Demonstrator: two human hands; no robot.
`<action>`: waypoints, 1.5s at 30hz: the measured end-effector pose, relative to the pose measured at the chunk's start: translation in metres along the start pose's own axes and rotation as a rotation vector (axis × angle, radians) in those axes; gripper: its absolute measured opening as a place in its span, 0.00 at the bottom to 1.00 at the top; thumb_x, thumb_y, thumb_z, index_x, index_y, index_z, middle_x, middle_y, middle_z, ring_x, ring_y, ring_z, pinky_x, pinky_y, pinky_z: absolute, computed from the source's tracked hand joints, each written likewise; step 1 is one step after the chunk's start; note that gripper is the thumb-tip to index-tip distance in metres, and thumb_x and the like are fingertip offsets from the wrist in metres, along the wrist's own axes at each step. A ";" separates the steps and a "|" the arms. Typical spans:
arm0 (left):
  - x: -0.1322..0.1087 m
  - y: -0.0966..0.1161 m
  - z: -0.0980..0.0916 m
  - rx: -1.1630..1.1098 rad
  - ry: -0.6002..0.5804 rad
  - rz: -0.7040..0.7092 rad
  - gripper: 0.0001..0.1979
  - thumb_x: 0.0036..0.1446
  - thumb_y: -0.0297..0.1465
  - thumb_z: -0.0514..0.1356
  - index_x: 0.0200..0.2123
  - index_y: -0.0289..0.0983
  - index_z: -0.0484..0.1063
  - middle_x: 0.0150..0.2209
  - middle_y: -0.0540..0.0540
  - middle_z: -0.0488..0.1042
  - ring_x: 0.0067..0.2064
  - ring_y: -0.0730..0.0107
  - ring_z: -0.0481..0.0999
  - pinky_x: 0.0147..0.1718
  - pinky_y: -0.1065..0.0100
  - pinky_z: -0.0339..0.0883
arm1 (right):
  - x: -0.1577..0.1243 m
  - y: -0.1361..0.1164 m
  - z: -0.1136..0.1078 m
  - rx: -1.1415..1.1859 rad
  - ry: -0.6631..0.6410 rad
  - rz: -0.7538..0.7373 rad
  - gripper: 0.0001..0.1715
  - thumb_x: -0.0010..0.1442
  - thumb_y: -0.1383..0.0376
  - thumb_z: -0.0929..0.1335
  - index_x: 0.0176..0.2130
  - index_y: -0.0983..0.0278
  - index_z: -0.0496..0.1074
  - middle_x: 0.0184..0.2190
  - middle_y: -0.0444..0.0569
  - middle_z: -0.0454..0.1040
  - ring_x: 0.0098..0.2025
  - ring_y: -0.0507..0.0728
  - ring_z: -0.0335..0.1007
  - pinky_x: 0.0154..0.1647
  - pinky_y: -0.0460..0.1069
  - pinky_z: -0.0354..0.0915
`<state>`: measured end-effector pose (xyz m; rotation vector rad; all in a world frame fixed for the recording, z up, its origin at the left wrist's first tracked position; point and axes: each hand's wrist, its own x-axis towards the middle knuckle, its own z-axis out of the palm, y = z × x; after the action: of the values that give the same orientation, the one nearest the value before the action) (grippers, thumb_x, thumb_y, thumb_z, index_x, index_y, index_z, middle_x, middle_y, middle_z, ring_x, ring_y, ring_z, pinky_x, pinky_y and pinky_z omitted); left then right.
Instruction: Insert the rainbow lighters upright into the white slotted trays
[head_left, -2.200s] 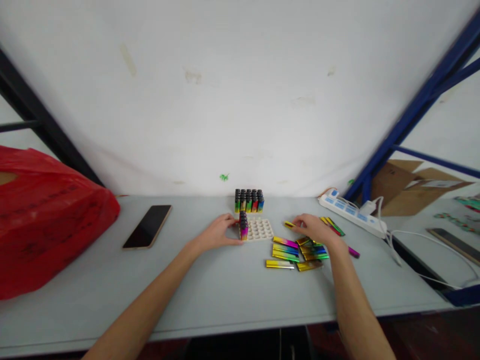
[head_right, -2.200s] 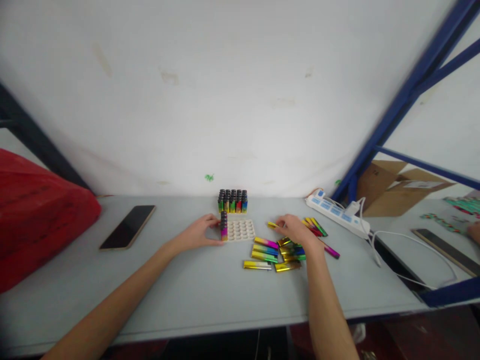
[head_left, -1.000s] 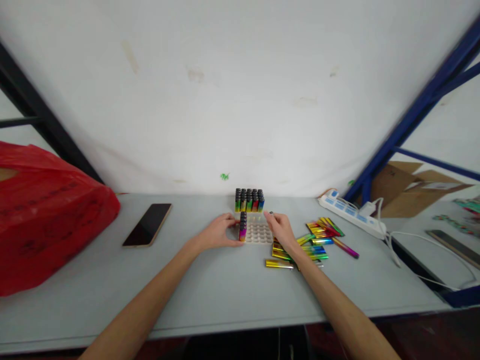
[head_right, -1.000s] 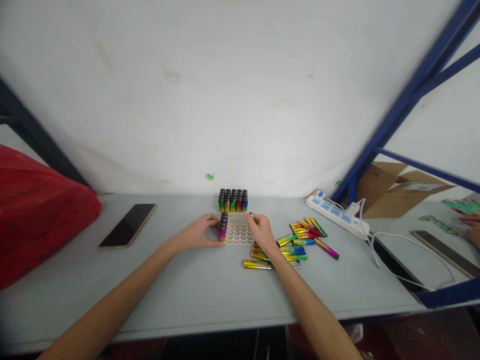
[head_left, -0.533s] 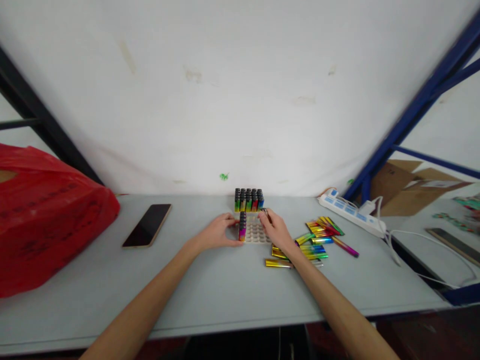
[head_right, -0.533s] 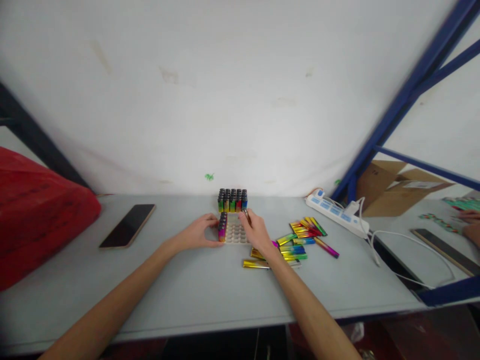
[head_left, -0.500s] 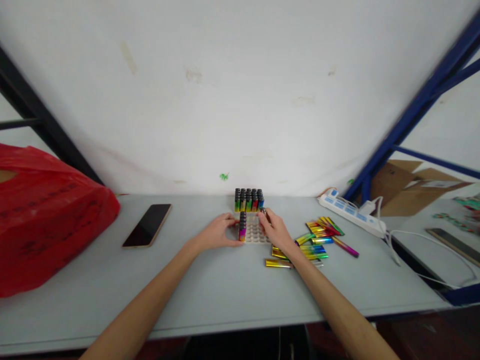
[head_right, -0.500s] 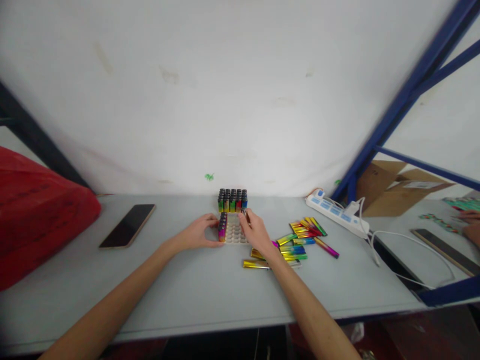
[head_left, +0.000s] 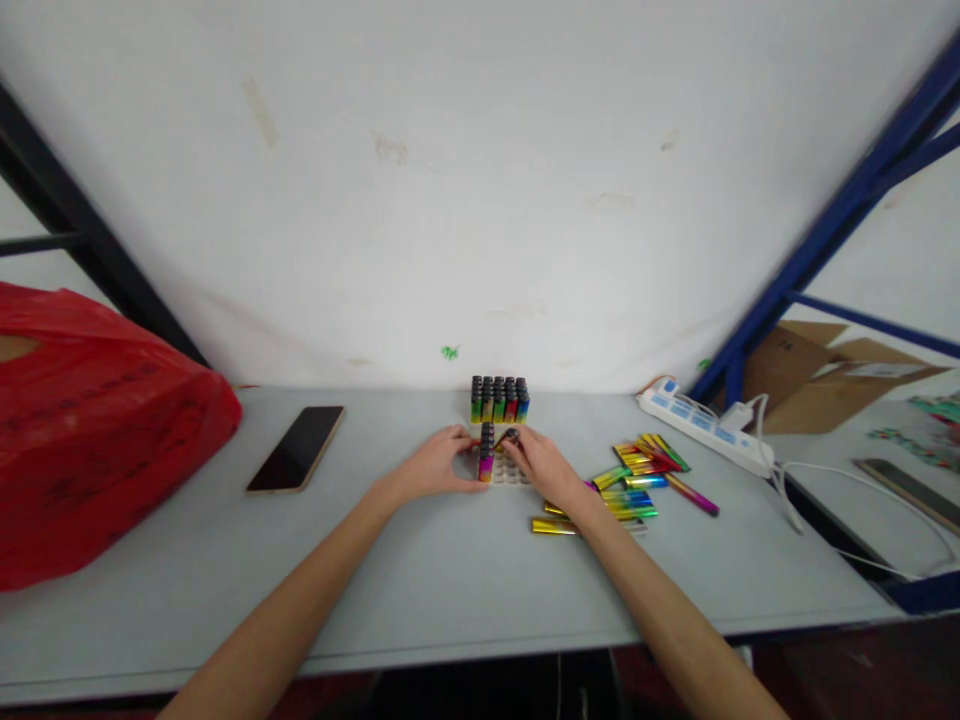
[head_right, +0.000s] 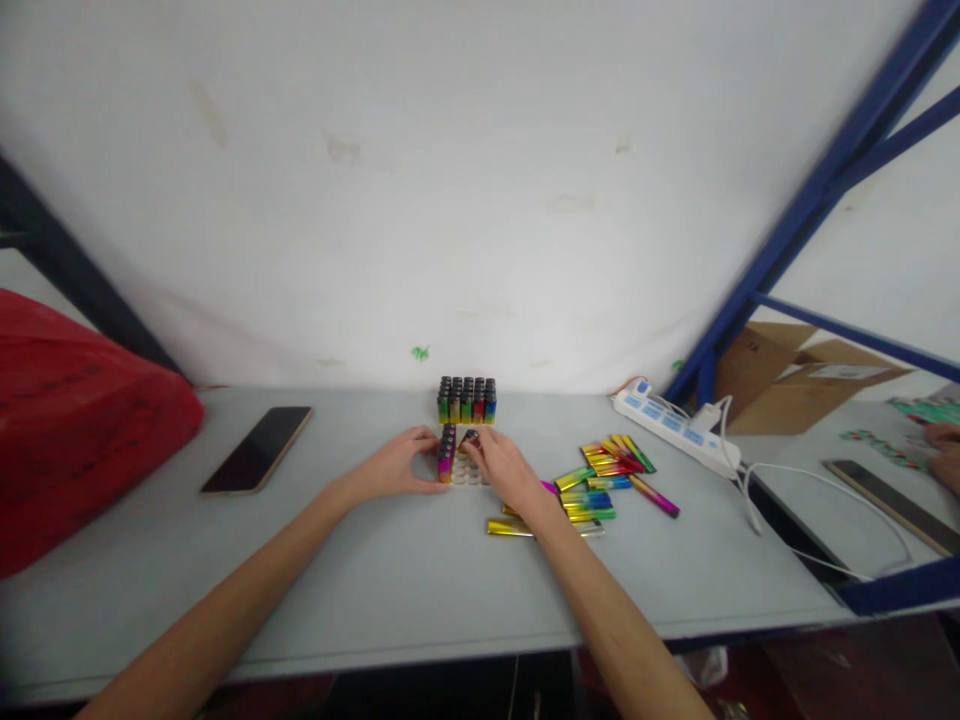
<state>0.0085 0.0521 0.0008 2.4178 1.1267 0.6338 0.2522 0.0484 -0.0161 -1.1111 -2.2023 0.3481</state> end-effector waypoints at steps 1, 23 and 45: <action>0.000 0.000 0.000 0.004 -0.001 0.000 0.26 0.48 0.47 0.74 0.44 0.35 0.81 0.45 0.41 0.78 0.48 0.50 0.76 0.50 0.58 0.71 | 0.001 0.000 0.001 -0.019 -0.012 -0.008 0.10 0.76 0.61 0.61 0.45 0.63 0.69 0.41 0.53 0.77 0.41 0.59 0.73 0.45 0.52 0.68; 0.001 -0.007 0.001 0.024 -0.027 -0.016 0.30 0.48 0.49 0.74 0.48 0.34 0.80 0.47 0.39 0.76 0.49 0.49 0.76 0.53 0.55 0.71 | 0.012 0.006 0.004 -0.151 -0.060 0.034 0.07 0.74 0.64 0.66 0.40 0.63 0.69 0.39 0.54 0.79 0.40 0.59 0.75 0.43 0.51 0.66; 0.001 -0.003 -0.001 0.032 -0.034 -0.029 0.31 0.48 0.50 0.73 0.48 0.35 0.80 0.48 0.39 0.76 0.50 0.50 0.76 0.53 0.57 0.71 | -0.035 0.041 -0.090 -0.098 -0.065 0.084 0.12 0.71 0.67 0.66 0.48 0.63 0.79 0.45 0.53 0.82 0.47 0.60 0.79 0.54 0.55 0.71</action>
<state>0.0067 0.0544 0.0000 2.4249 1.1644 0.5678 0.3516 0.0413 0.0175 -1.2639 -2.2545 0.3191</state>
